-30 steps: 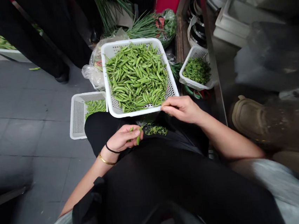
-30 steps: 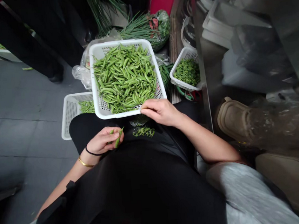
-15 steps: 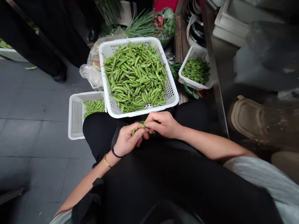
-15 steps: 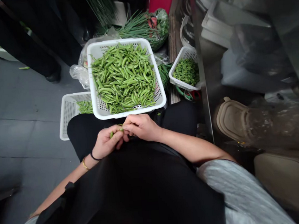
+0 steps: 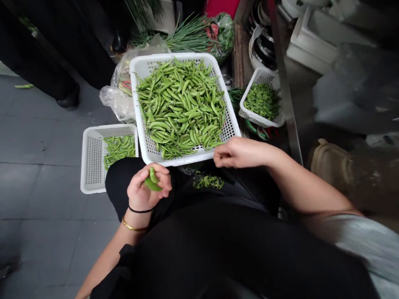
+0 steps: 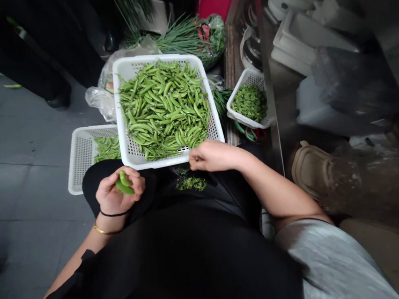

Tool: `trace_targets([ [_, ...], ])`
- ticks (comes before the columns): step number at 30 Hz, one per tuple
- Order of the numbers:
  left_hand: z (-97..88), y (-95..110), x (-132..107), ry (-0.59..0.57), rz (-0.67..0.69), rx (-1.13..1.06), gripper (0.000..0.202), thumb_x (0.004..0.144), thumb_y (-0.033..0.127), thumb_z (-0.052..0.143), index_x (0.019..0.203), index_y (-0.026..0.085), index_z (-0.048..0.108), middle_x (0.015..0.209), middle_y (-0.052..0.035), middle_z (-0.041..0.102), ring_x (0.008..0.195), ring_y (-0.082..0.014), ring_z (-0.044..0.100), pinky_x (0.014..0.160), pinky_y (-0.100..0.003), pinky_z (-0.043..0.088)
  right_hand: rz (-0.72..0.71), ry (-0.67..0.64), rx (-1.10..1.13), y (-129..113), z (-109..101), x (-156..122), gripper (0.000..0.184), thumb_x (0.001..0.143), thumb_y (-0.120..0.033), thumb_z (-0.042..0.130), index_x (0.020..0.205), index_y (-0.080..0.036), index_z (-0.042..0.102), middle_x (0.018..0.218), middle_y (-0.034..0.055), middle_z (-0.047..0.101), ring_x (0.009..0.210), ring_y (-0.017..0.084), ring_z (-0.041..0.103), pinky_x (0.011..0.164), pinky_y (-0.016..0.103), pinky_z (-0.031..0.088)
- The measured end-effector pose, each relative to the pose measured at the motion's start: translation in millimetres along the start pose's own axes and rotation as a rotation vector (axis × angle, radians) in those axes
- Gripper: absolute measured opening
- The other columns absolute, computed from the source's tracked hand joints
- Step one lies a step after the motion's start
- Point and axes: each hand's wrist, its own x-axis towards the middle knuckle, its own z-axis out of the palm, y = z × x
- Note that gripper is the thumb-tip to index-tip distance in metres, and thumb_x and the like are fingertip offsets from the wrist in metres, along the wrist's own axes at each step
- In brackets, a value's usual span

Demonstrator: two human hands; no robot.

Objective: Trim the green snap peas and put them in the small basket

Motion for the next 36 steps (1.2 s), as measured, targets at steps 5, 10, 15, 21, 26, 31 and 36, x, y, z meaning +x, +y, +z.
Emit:
trace_targets([
  [5,2.1,-2,6,0.003,-0.037,-0.112,0.028,0.081,0.037,0.056,0.072,0.012,0.065,0.044,-0.0024,0.051,0.034,-0.0111,0.045,0.032,-0.018,0.03,0.049,-0.039,-0.287,4,17,111,0.018,0.08,-0.021,0.056,0.091,-0.014,0.067,0.094,0.0097,0.071,0.083,0.018,0.062,0.063,0.024,0.037],
  [10,3.6,2,6,0.053,-0.07,-0.067,0.019,0.081,0.024,0.055,0.074,0.01,0.065,0.046,-0.0011,0.048,0.038,-0.011,0.044,0.036,-0.02,0.031,0.011,-0.148,-0.401,15,37,159,0.023,0.078,-0.016,0.054,0.096,-0.009,0.067,0.098,0.0165,0.07,0.083,0.022,0.065,0.065,0.027,0.042],
  [15,5.3,-5,6,0.136,-0.276,0.026,0.015,0.078,0.023,0.065,0.082,0.009,0.067,0.047,0.0053,0.039,0.035,-0.0021,0.028,0.035,-0.015,0.014,-0.072,0.298,-0.076,20,28,111,0.017,0.085,-0.019,0.049,0.091,-0.012,0.063,0.084,0.0083,0.069,0.076,0.017,0.064,0.069,0.027,0.044],
  [21,31.6,-21,12,0.182,-0.205,0.11,0.028,0.08,0.037,0.065,0.075,0.01,0.065,0.04,0.0065,0.036,0.033,-0.0018,0.023,0.036,-0.017,0.013,-0.374,0.827,0.169,-20,72,45,0.016,0.091,-0.026,0.049,0.091,-0.017,0.061,0.082,0.0047,0.066,0.075,0.012,0.062,0.068,0.024,0.049],
  [26,40.8,-17,1,0.147,-0.211,0.164,0.025,0.077,0.035,0.068,0.082,0.01,0.067,0.041,0.0059,0.04,0.034,-0.0023,0.026,0.037,-0.017,0.014,-0.572,0.748,-0.083,-30,78,21,0.015,0.089,-0.02,0.052,0.097,-0.021,0.065,0.097,0.0062,0.066,0.088,0.014,0.061,0.078,0.028,0.049],
  [31,49.9,-9,-15,0.037,-0.214,0.271,0.027,0.08,0.036,0.065,0.08,0.009,0.068,0.056,-0.0005,0.055,0.037,-0.001,0.03,0.038,-0.018,0.02,-0.422,0.712,0.315,-34,55,7,0.014,0.087,-0.025,0.057,0.094,-0.014,0.063,0.082,0.0039,0.06,0.068,0.009,0.057,0.062,0.021,0.047],
  [36,58.2,-9,-20,-0.031,-0.273,0.269,0.027,0.079,0.035,0.066,0.076,0.008,0.067,0.055,-0.0004,0.054,0.036,-0.0007,0.029,0.037,-0.017,0.017,-0.408,0.692,0.163,-45,60,13,0.015,0.087,-0.023,0.055,0.076,-0.015,0.062,0.071,0.0009,0.058,0.064,0.009,0.051,0.06,0.02,0.04],
])
